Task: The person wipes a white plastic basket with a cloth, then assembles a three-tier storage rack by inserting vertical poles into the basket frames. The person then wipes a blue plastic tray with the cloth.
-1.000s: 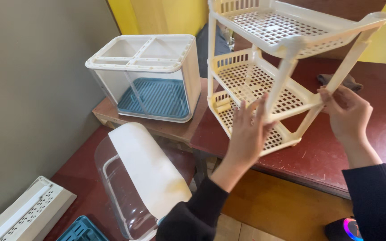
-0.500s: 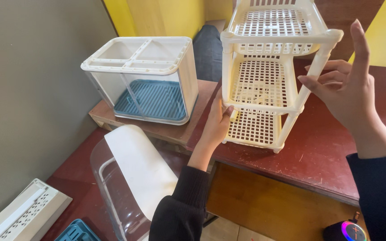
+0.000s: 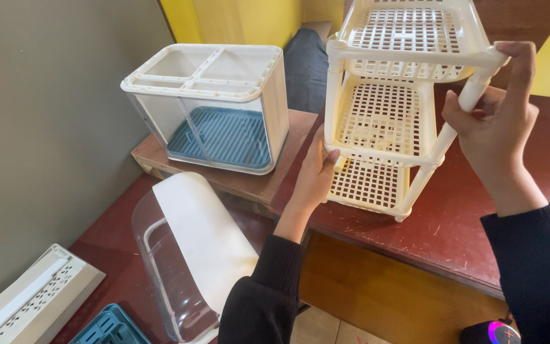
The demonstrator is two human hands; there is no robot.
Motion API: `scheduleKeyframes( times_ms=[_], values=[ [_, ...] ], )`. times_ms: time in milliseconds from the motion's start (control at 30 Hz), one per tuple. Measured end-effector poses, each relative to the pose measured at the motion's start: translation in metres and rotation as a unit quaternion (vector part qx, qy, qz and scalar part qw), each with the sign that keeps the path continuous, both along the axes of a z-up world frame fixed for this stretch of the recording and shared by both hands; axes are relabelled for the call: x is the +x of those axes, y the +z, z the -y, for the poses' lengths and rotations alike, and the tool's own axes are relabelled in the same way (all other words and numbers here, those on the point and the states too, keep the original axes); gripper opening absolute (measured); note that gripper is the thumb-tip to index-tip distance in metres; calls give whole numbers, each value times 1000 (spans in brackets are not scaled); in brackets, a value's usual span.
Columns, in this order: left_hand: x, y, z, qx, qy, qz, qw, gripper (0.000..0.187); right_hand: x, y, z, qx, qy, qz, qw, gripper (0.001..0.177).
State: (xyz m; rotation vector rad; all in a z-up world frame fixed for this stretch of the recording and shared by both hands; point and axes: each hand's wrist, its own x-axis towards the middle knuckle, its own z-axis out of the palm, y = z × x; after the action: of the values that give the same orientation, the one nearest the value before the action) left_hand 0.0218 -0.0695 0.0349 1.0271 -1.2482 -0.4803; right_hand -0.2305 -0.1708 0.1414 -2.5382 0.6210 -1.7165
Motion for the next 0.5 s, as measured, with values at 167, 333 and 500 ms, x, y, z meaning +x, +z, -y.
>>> scheduleKeyframes(
  times_ms=[167, 333, 500],
  values=[
    [22, -6, 18, -18, 37, -16, 999, 50, 10, -6, -18, 5, 23, -37, 999, 93],
    [21, 11, 17, -38, 195, -62, 978, 52, 23, -26, -55, 66, 89, -112, 988, 103],
    [-20, 58, -13, -205, 267, 170, 926, 61, 6, -36, -33, 7, 9, 0, 1000, 51]
  ],
)
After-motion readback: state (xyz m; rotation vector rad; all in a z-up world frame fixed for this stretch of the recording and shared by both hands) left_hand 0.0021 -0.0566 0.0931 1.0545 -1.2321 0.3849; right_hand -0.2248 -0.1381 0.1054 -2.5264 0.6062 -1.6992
